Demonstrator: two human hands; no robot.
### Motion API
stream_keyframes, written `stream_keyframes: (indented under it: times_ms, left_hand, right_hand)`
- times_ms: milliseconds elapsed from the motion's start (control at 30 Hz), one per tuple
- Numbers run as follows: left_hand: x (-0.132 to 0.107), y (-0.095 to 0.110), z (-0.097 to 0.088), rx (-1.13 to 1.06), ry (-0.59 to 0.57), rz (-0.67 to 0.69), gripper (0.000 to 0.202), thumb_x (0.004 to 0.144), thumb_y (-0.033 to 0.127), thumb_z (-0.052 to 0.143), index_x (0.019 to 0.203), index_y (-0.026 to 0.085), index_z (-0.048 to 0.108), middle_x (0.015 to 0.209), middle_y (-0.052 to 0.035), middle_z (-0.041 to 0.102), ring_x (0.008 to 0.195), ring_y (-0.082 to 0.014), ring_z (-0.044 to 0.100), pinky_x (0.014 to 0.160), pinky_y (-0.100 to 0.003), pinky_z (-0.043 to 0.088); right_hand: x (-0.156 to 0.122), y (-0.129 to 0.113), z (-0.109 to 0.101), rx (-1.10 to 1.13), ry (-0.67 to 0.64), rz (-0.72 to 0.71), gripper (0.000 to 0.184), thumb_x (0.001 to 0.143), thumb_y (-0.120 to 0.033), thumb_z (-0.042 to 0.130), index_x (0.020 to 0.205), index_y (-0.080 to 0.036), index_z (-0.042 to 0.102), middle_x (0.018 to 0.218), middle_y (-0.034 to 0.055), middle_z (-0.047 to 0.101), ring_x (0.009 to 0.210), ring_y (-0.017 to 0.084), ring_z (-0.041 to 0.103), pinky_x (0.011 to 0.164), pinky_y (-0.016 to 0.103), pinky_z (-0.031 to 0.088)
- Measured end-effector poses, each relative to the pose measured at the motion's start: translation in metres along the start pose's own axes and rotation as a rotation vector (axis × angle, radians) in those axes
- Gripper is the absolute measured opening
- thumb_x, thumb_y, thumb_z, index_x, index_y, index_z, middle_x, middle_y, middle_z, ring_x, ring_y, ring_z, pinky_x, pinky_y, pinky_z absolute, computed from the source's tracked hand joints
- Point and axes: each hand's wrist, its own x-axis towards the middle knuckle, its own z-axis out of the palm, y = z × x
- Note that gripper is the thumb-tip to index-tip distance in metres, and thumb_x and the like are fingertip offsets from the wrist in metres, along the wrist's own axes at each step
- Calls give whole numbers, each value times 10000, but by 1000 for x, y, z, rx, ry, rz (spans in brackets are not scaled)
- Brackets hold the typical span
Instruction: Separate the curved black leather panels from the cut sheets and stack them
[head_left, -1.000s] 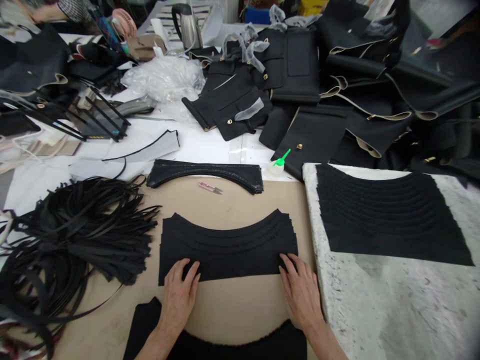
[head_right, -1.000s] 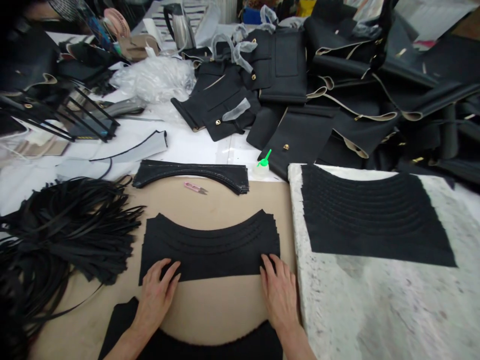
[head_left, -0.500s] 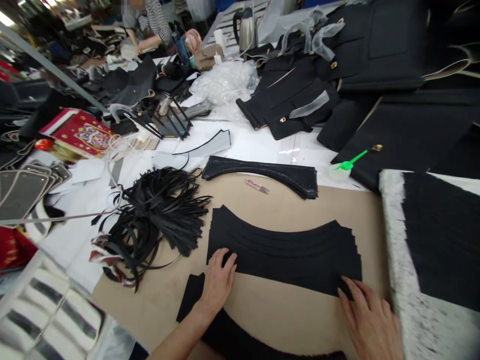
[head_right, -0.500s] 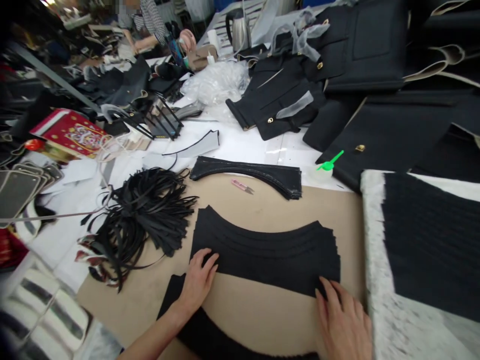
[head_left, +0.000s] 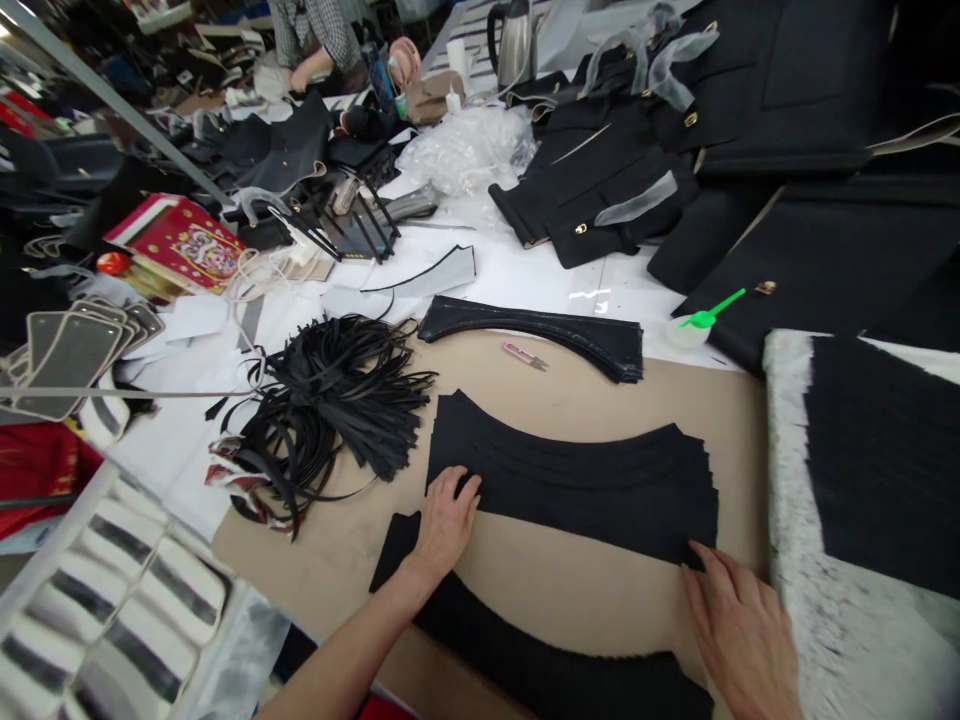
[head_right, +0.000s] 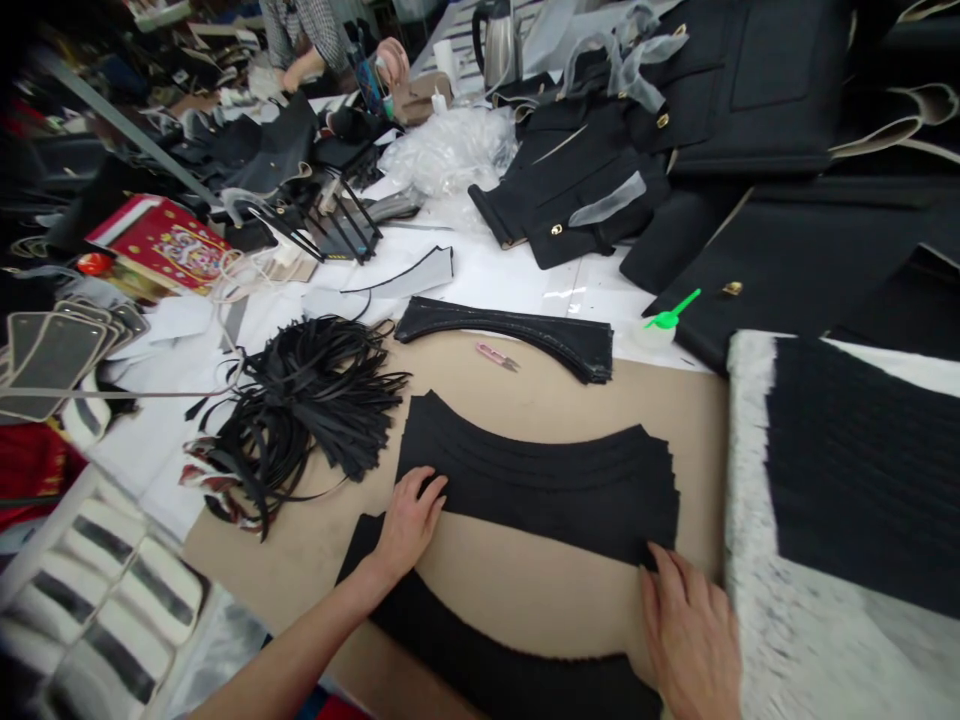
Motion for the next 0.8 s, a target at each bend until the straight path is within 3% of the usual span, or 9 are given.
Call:
stream_keyframes:
  times_ms: [167, 267, 367, 467, 533, 633, 800]
  left_hand:
    - [-11, 0, -16, -105, -14, -58, 296, 906, 165, 471, 1174, 196, 591, 1221, -115, 558, 1189, -268, 483, 1030, -472, 431]
    - [-38, -13, -30, -219, -14, -234, 275, 882, 174, 492, 1121, 231, 616, 1198, -88, 566, 1165, -250, 498, 1030, -444, 420]
    - [-75, -37, -43, -248, 50, -462, 248, 844, 189, 508, 1062, 216, 624, 1089, -92, 580, 1094, -269, 519, 1000, -485, 416]
    - [-107, -60, -50, -264, 73, -582, 233, 788, 189, 529, 1002, 179, 621, 932, -86, 594, 957, -277, 558, 907, -499, 453]
    - [-122, -71, -50, -327, 51, -619, 243, 752, 181, 539, 981, 176, 619, 852, -55, 605, 835, -238, 583, 812, -428, 494]
    - [-133, -81, -49, -443, 34, -645, 224, 748, 182, 514, 947, 174, 616, 814, -28, 630, 735, -183, 599, 728, -336, 502]
    - [-136, -92, -52, -602, 48, -672, 162, 759, 215, 499, 852, 169, 623, 753, -27, 657, 705, -179, 615, 706, -316, 493]
  right_hand:
    - [-15, -9, -20, 71, -29, 50, 392, 958, -322, 363, 1234, -108, 539, 1112, 156, 588, 983, 315, 542, 832, 441, 467]
    - [-32, -37, -29, 277, -76, 6, 344, 960, -332, 367, 1178, -143, 555, 1085, 138, 595, 995, 292, 555, 887, 448, 462]
    - [-44, -97, -39, 594, -275, -17, 258, 974, -285, 352, 1107, -190, 551, 1054, 95, 607, 928, 216, 603, 832, 357, 501]
    - [-44, -179, -51, 815, -528, -130, 225, 977, -217, 350, 1083, -202, 548, 1032, 69, 620, 916, 170, 623, 830, 298, 505]
    - [-39, -234, -57, 781, -657, -237, 214, 968, -182, 383, 1112, -204, 541, 1067, 64, 619, 946, 160, 627, 849, 278, 499]
    - [-32, -301, -56, 637, -726, -326, 226, 943, -185, 456, 1161, -180, 516, 1068, 88, 621, 906, 192, 652, 781, 298, 522]
    - [-30, -362, -29, 462, -714, -266, 283, 916, -240, 519, 1161, -106, 474, 1038, 181, 611, 823, 269, 675, 664, 356, 540]
